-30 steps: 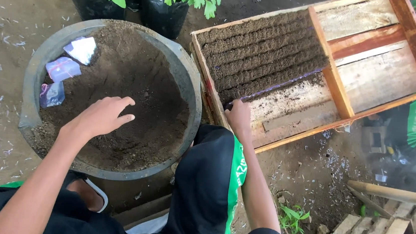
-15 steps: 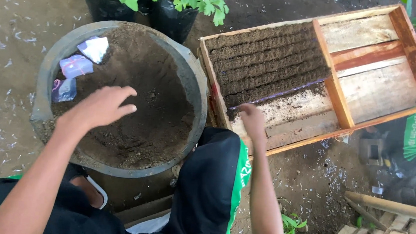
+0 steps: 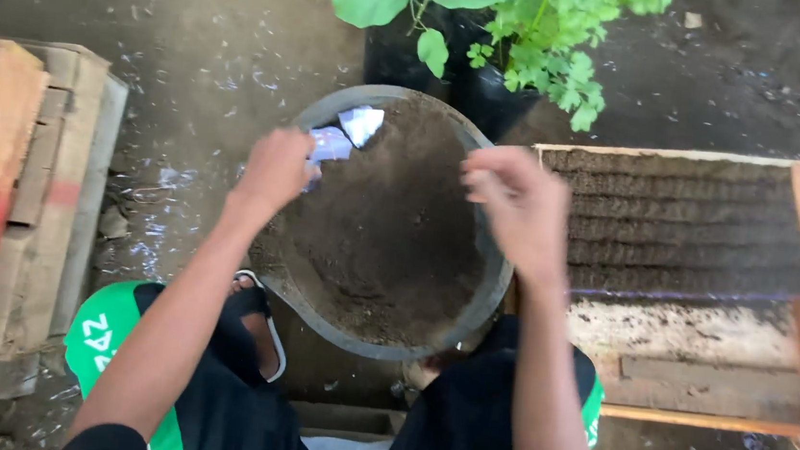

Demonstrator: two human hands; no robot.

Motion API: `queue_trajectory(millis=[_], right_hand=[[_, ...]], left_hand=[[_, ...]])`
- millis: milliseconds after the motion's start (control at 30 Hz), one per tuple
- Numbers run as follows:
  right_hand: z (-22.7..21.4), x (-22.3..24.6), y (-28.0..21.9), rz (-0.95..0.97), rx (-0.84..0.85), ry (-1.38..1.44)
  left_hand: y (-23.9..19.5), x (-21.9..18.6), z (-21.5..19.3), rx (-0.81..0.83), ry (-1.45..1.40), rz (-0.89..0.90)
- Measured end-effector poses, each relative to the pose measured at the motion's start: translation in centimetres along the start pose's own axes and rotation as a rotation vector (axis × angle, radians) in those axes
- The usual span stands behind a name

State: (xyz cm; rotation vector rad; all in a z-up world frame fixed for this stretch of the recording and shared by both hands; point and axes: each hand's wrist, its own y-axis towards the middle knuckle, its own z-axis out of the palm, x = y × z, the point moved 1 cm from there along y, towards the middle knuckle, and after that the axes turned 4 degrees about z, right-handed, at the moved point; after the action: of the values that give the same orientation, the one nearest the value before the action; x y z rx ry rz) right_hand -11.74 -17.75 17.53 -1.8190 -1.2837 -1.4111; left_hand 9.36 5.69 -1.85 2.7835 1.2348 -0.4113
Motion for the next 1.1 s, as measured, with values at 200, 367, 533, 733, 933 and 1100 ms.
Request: queue_trajectory(millis=[200,367,533,733,933,1100], right_hand=[[4.2,-6.1,0.2,0.146,0.163,-0.341],[3.9,-5.3,0.1,0.111,0.164,-0.378],[5.7,-5.2,-0.4,0.105,0.178,-0.258],[6.8,-6.8,-1.0,0.305,0.336,0.048],[6.4,-7.2,-0.7,0.21,0.29,-0.103],[7.0,-6.6,-1.1,0.085,0.236,-0.19]], left_hand=[[-1.8,0.2,4.8,0.149,0.17,-0.023],[-1.6,0.4,3.1,-0.002,0.021,-0.043],[-2.5,-6.0,-4.9,-0.144,-0.495,0.052],[-3.2,-10.1,-7.3,0.198,-1.079,0.09],[-2.5,-10.2,-5.7,0.225,-1.31,0.034],[-2.4,-9.8,-4.9,0.245,-1.396,0.014]])
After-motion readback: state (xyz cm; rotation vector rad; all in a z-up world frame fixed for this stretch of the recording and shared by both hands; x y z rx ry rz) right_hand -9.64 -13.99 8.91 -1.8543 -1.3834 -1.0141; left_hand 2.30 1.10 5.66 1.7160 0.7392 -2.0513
